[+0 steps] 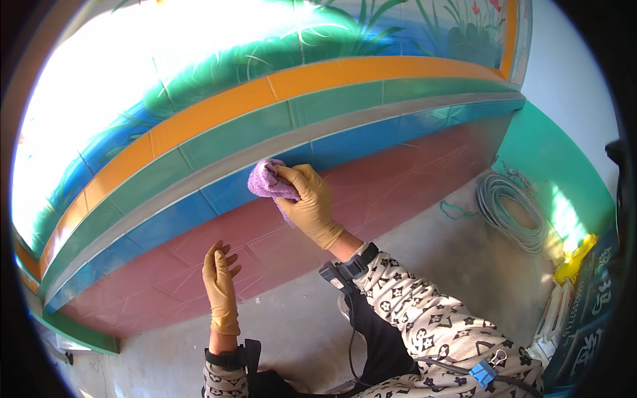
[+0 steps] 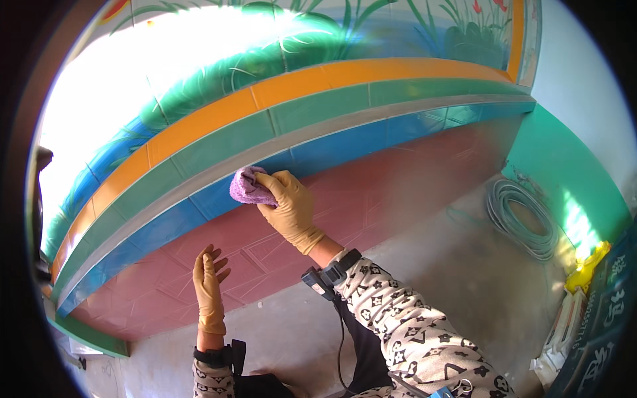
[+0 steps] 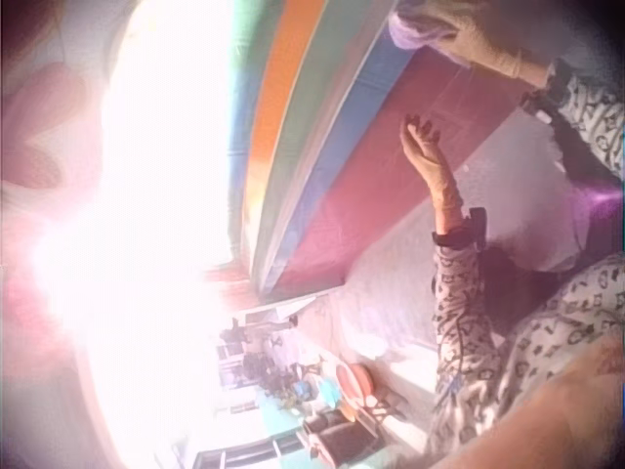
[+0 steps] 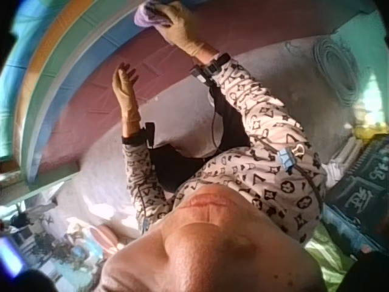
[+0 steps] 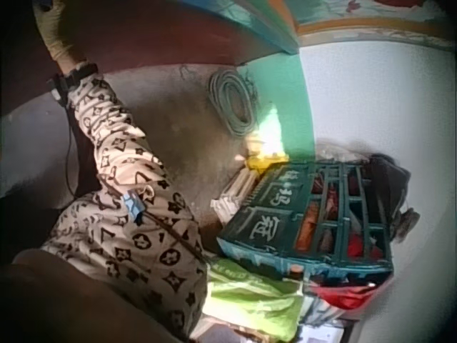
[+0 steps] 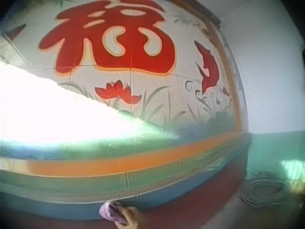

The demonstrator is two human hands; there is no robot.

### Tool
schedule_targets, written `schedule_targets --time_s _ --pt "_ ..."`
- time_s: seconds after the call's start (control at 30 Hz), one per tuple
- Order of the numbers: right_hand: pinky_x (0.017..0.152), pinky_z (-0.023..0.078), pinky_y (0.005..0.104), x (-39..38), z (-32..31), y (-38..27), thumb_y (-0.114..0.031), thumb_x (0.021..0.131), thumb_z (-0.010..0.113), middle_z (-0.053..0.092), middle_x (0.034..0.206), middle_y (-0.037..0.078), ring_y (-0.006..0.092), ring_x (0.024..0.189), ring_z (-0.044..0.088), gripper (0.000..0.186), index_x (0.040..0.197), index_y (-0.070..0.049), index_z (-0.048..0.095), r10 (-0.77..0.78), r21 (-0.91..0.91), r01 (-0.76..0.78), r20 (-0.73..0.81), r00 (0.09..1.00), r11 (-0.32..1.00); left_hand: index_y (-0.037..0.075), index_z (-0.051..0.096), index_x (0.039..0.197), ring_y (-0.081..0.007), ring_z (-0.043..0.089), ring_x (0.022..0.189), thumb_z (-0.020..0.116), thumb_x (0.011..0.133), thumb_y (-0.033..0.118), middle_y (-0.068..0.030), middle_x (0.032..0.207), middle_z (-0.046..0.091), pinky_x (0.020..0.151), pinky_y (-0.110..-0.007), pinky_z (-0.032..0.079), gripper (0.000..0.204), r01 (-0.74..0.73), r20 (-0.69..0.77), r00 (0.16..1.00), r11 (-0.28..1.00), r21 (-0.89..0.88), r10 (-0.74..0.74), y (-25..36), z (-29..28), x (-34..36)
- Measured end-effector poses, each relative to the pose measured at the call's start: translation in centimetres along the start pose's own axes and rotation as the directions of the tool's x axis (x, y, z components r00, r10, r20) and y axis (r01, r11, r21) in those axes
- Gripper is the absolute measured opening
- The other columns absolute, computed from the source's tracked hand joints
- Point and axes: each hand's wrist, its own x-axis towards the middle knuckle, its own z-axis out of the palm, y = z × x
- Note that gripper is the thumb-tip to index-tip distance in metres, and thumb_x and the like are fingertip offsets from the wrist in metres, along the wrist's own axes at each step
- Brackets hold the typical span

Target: The person sits on the ground and wipes a colorful tiled wall with a purple cloth. They repeatedly dip the cloth into an orange basin of water and continue wiping the wall surface.

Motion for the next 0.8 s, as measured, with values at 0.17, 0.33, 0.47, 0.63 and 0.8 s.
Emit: schedule_targets --time_s 0.17,0.33,0.47,0.63,0.8 --pt "0.070 0.052 0.0382 -0.7 -0.7 1.3 -0.003 0.065 0.078 0.060 0.092 0.006 0.0281 0.083 0.063 0.055 0.117 -0.016 0.064 0.097 -0.111 -0.099 -0.022 0.995 0.989 0.005 0.051 0.135 -0.0231 0.063 0.104 0.044 0.104 0.043 -0.0132 0.125 0.061 0.087 -0.035 0.053 0.050 0.112 0.013 0.994 0.992 0.062 -0.113 0.4 -2.2 -0.9" --pt "0.073 0.052 0.0372 -1.0 -1.2 2.9 -0.003 0.068 0.077 0.061 0.096 0.008 0.0283 0.087 0.064 0.053 0.119 -0.015 0.065 0.234 -0.131 -0.248 -0.119 0.965 0.960 0.001 0.049 0.136 -0.0216 0.063 0.101 0.048 0.103 0.041 -0.0148 0.122 0.060 0.083 -0.034 0.053 0.052 0.200 0.011 0.979 0.976 0.085 -0.201 1.2 -4.4 -2.0" --pt "0.080 0.052 0.0362 -1.7 -1.8 4.6 -0.003 0.075 0.074 0.059 0.104 0.008 0.0263 0.094 0.063 0.048 0.120 -0.012 0.063 0.337 -0.166 -0.371 -0.201 0.920 0.914 0.001 0.050 0.136 -0.0212 0.063 0.099 0.048 0.103 0.042 -0.0146 0.121 0.060 0.082 -0.033 0.053 0.052 0.252 0.004 0.967 0.963 0.098 -0.254 1.6 -5.9 -3.0" --pt "0.084 0.051 0.0362 -3.5 -1.9 6.3 -0.003 0.076 0.073 0.059 0.105 0.007 0.0256 0.097 0.062 0.046 0.121 -0.010 0.061 0.456 -0.173 -0.494 -0.217 0.863 0.852 0.001 0.050 0.135 -0.0209 0.063 0.098 0.049 0.102 0.041 -0.0144 0.121 0.060 0.082 -0.033 0.054 0.052 0.340 -0.010 0.940 0.929 0.149 -0.342 3.8 -7.9 -4.6" --pt "0.086 0.050 0.0364 -3.6 -3.7 9.7 -0.004 0.079 0.072 0.060 0.105 0.008 0.0258 0.098 0.062 0.042 0.120 -0.008 0.062 0.544 -0.114 -0.591 -0.282 0.790 0.799 0.002 0.052 0.133 -0.0191 0.063 0.096 0.049 0.102 0.041 -0.0127 0.118 0.061 0.082 -0.031 0.053 0.050 0.402 -0.068 0.916 0.898 0.177 -0.396 4.8 -9.1 -5.8"
